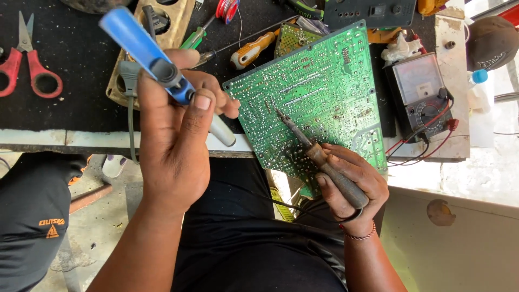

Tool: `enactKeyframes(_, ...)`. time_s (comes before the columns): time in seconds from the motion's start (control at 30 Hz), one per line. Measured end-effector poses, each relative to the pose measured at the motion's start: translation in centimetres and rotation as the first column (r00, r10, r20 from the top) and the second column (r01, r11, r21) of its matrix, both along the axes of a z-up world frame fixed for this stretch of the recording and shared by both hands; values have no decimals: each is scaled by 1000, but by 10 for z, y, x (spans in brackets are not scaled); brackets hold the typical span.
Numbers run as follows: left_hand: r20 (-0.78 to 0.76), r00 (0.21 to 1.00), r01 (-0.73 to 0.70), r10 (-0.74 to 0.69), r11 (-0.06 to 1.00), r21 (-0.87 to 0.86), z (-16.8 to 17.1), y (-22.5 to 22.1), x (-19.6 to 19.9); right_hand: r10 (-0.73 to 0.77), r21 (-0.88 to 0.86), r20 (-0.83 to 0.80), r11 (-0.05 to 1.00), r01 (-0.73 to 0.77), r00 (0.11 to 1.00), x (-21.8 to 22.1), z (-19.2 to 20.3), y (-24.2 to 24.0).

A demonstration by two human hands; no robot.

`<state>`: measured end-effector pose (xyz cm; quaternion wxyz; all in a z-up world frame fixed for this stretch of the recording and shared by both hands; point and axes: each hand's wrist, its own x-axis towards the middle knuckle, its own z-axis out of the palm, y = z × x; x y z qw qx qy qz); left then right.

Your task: Soldering and desoldering electronic components on a circuit board using a soldering iron and a desoldering pump.

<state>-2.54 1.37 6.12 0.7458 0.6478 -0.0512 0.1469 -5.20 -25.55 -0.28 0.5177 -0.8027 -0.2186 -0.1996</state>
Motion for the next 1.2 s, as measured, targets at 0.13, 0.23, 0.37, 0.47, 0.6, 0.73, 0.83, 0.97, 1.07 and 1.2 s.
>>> enactKeyframes(0.13, 184, 982, -36, 50, 996, -78, -5, -18, 6, -1, 9, -8, 1000, 1, 1000, 0, 3, 2)
enactKeyframes(0.23, 245, 962, -96, 120, 990, -107, -3, -36, 14, -2, 14, -10, 1000, 2, 1000, -1, 4, 3)
enactKeyframes(0.37, 325, 931, -120, 163, 982, -149, -15, -51, 22, -1, 26, -20, 1000, 1, 1000, -1, 3, 3)
enactKeyframes(0.47, 346, 929, -69, 130, 981, -183, -23, -59, 24, 2, 40, -21, 999, -1, 1000, -1, 3, 4)
enactKeyframes(0.6, 364, 924, -59, 115, 985, -160, -23, -64, 24, 2, 39, -30, 999, -1, 1000, -2, 4, 3)
enactKeyframes(0.73, 372, 920, -60, 126, 981, -184, -21, -68, 26, -3, 29, -36, 1000, 4, 999, -2, 4, 2)
enactKeyframes(0.83, 385, 915, -44, 119, 980, -196, -22, -70, 26, -1, 35, -32, 999, 3, 999, -1, 3, 2)
enactKeyframes(0.97, 408, 908, -23, 92, 985, -171, -24, -69, 25, -3, 40, -32, 999, 5, 999, -1, 3, 3)
enactKeyframes(1.07, 396, 914, -23, 86, 987, -160, -23, -70, 24, -10, 31, -47, 999, 11, 999, -1, 4, 3)
enactKeyframes(1.2, 398, 913, -29, 89, 988, -152, -24, -72, 23, -20, 29, -50, 999, 21, 999, -2, 5, 4)
